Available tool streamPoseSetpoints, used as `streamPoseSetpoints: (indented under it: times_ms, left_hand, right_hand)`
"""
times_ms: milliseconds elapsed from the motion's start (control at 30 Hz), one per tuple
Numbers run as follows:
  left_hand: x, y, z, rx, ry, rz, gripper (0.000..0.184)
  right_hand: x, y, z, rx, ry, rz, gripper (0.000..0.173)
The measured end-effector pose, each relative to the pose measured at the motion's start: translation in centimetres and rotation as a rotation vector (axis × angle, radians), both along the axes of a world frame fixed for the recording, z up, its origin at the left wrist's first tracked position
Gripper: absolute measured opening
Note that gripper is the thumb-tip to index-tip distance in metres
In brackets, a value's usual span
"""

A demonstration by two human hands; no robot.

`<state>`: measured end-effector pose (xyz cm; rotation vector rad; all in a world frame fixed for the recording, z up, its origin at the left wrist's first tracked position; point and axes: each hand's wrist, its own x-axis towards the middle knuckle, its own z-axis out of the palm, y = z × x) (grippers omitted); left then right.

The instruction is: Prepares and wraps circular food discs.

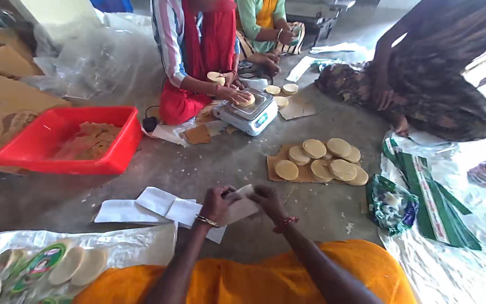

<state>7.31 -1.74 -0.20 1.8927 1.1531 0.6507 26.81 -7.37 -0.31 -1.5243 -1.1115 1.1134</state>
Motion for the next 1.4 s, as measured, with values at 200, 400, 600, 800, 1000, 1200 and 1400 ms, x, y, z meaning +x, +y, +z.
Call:
streamPoseSetpoints:
  times_ms: [200,400,600,800,1000,1200,1400]
  left_hand:
    - [-1.7,0.0,-2.7,-0.232,0.876,-0.204,0.084]
    - [-5.9,1.1,-1.0,-0.478,1.174,0.1,0.056]
    - [-8.7,2.8,2.1,-0.112,0.948,0.698,0.065]
    - [-4.0,1.3,0.8,0.071,0.731,0.412,0.051]
    - [2.5,-1.7,-2.8,-0.031,0.806,-0.127,0.042]
    - [5.0,-3.2,-7.0,0.25,0.489,-0.115,0.047]
    - [7.2,-3.5,-10.8,0.295,0.505,-0.182,0.045]
  right_hand:
    - [6.9,0.7,-4.9,-0.137,-0.189,-0.317,0.02]
    - [4.9,2.1,-6.3,-0.313,-0.127,-0.423,0.027]
    - [3.9,2.8,-8.2,-0.313,-0.112,-0.491,0.029]
    - [4.0,2.0,-7.7,-0.363,-0.206,-0.442,0.036]
    - [7.3,1.9,-5.6,-0.341,-0.382,-0.246,0.031]
    - [8.5,1.1,-5.8,-0.3,-0.319,-0.235,0.033]
    - [10.4,-1.1,-0.1,-0.47,-0.485,0.068,0.037]
